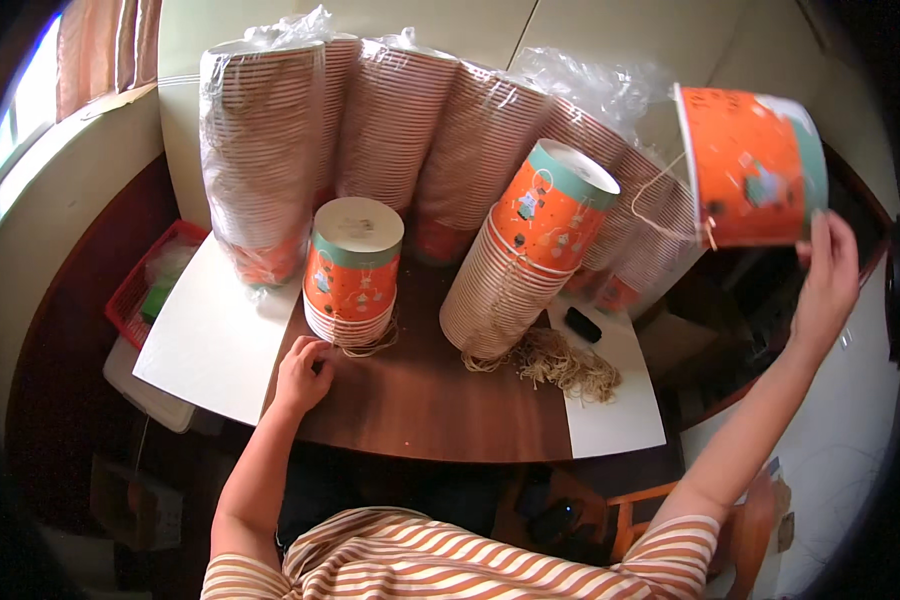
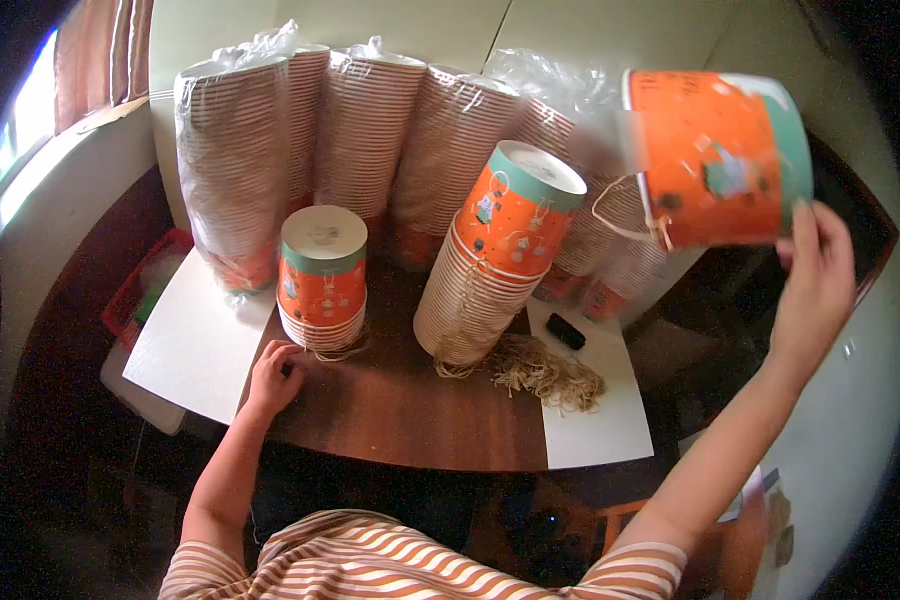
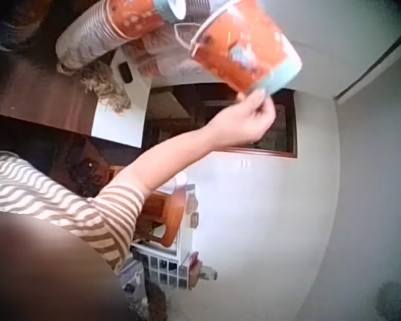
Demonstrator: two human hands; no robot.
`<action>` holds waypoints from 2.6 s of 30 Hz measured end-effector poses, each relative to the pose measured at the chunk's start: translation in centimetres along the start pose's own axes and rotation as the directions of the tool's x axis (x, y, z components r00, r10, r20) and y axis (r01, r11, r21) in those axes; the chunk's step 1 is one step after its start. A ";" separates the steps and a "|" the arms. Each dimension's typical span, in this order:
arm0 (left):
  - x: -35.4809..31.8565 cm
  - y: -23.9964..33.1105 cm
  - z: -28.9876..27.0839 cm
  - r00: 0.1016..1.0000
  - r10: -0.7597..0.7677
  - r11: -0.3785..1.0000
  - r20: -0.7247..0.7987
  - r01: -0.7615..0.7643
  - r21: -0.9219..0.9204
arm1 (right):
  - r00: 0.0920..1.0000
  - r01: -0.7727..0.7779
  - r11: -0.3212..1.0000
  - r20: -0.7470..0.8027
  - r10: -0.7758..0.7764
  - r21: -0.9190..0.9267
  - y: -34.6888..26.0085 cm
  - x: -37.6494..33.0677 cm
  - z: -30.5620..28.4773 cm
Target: Tying decorative strings onto paper bowls.
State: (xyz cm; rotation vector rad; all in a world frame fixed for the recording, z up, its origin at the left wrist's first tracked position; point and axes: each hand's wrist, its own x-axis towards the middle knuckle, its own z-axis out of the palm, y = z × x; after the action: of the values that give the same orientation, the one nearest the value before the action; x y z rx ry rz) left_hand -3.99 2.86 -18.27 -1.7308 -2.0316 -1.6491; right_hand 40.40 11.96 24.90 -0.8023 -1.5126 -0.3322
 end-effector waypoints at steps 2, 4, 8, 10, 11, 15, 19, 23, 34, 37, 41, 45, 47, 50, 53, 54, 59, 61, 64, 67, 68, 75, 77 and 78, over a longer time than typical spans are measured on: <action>0.1 0.5 -0.2 1.000 0.027 0.999 -0.007 -0.027 -0.024 | 0.991 -0.083 0.950 -0.076 0.111 0.300 2.8 -3.3 -3.6; -1.1 -0.2 -1.2 0.998 -0.060 0.993 -0.031 0.057 -0.102 | 0.921 -0.301 0.743 -0.019 0.388 0.598 3.9 -8.4 -1.9; -1.3 3.6 -1.3 0.984 -0.178 0.917 0.029 0.177 -0.357 | 0.719 -0.692 0.546 0.384 0.580 0.471 8.0 -22.2 4.1; -1.4 6.3 -1.8 0.990 -0.127 0.840 0.068 0.144 -0.523 | 0.731 -0.663 0.291 0.513 0.449 0.690 5.7 -28.1 9.0; -1.0 8.6 -2.6 0.990 -0.101 0.809 0.098 0.139 -0.571 | 0.765 -0.599 -0.008 0.575 0.289 0.801 3.8 -30.8 11.3; -1.0 13.2 -4.6 0.971 0.037 0.668 0.236 0.152 -0.728 | 0.768 -0.515 -0.619 0.640 -0.026 0.593 1.1 -36.7 15.2; -1.1 14.6 -4.5 0.970 0.075 0.837 0.233 0.066 -0.543 | 0.317 -0.822 -0.485 0.947 0.046 0.299 0.8 -40.1 15.1; -3.1 13.7 -2.4 0.976 -0.046 0.754 0.212 0.173 -0.633 | 0.054 -0.969 -0.241 0.998 0.045 0.063 2.5 -41.6 14.5; -6.3 12.5 1.4 0.964 -0.234 0.744 0.127 0.261 -0.615 | -0.008 -0.999 0.036 0.996 0.089 -0.011 7.8 -41.3 15.8; -6.7 12.5 1.5 0.959 -0.235 0.742 0.161 0.284 -0.608 | -0.100 -0.995 0.003 0.961 0.258 -0.105 10.0 -40.4 15.8; -7.5 12.0 1.7 0.932 -0.265 0.726 0.246 0.361 -0.585 | 0.088 -0.981 0.189 0.814 0.575 -0.028 10.0 -37.2 15.3; -7.4 12.2 1.3 0.924 -0.299 0.695 0.239 0.383 -0.609 | 0.771 -0.438 0.865 0.597 0.222 0.245 0.7 -32.5 11.6; -7.1 12.3 1.4 0.935 -0.298 0.710 0.191 0.351 -0.611 | 0.708 -0.211 0.924 0.701 -0.081 0.320 -3.0 -31.5 9.9; -6.2 13.1 1.4 0.964 -0.252 0.772 0.086 0.254 -0.582 | 0.502 0.037 0.948 0.815 -0.290 0.315 -7.7 -31.6 10.2; -5.5 13.4 2.0 0.967 -0.235 0.819 0.097 0.251 -0.516 | 0.469 0.003 0.947 0.836 -0.284 0.320 -7.8 -33.1 10.8; -5.5 13.3 2.0 0.967 -0.239 0.818 0.092 0.252 -0.518 | 0.450 -0.015 0.946 0.847 -0.283 0.324 -7.7 -33.2 11.0; -5.7 12.7 1.5 0.729 -0.373 0.024 0.573 0.625 -0.780 | 0.507 -0.054 0.962 0.837 -0.205 0.268 -7.0 -32.2 10.8; -5.9 12.9 1.8 0.727 -0.388 0.015 0.566 0.619 -0.785 | 0.520 -0.096 0.962 0.837 -0.171 0.256 -6.6 -32.2 10.6; -5.9 14.3 2.1 0.827 -0.401 0.289 0.395 0.523 -0.802 | 0.506 -0.116 0.961 0.847 -0.161 0.252 -6.8 -32.6 10.6; -5.5 14.3 2.7 0.914 -0.348 0.600 0.208 0.388 -0.700 | 0.501 -0.123 0.959 0.850 -0.163 0.256 -6.8 -32.8 10.6; -5.3 14.3 2.7 0.931 -0.321 0.679 0.171 0.353 -0.644 | 0.505 -0.125 0.959 0.848 -0.159 0.254 -6.7 -32.8 10.6; -5.1 14.0 1.8 0.684 -0.331 -0.108 0.650 0.657 -0.746 | 0.515 -0.152 0.957 0.846 -0.136 0.247 -6.1 -32.5 10.5; -5.7 13.6 2.5 0.690 -0.318 -0.169 0.650 0.634 -0.755 | 0.508 -0.166 0.958 0.853 -0.122 0.235 -5.9 -32.6 10.5; -5.9 13.4 2.8 0.698 -0.302 -0.230 0.649 0.608 -0.760 | 0.501 -0.178 0.959 0.859 -0.107 0.223 -5.8 -32.7 10.5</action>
State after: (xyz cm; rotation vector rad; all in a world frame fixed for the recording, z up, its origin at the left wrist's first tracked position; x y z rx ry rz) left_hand 9.55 -1.60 -13.93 -0.9266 -1.4225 -4.2196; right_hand 26.25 5.47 -6.20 -0.7970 -2.4293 0.4284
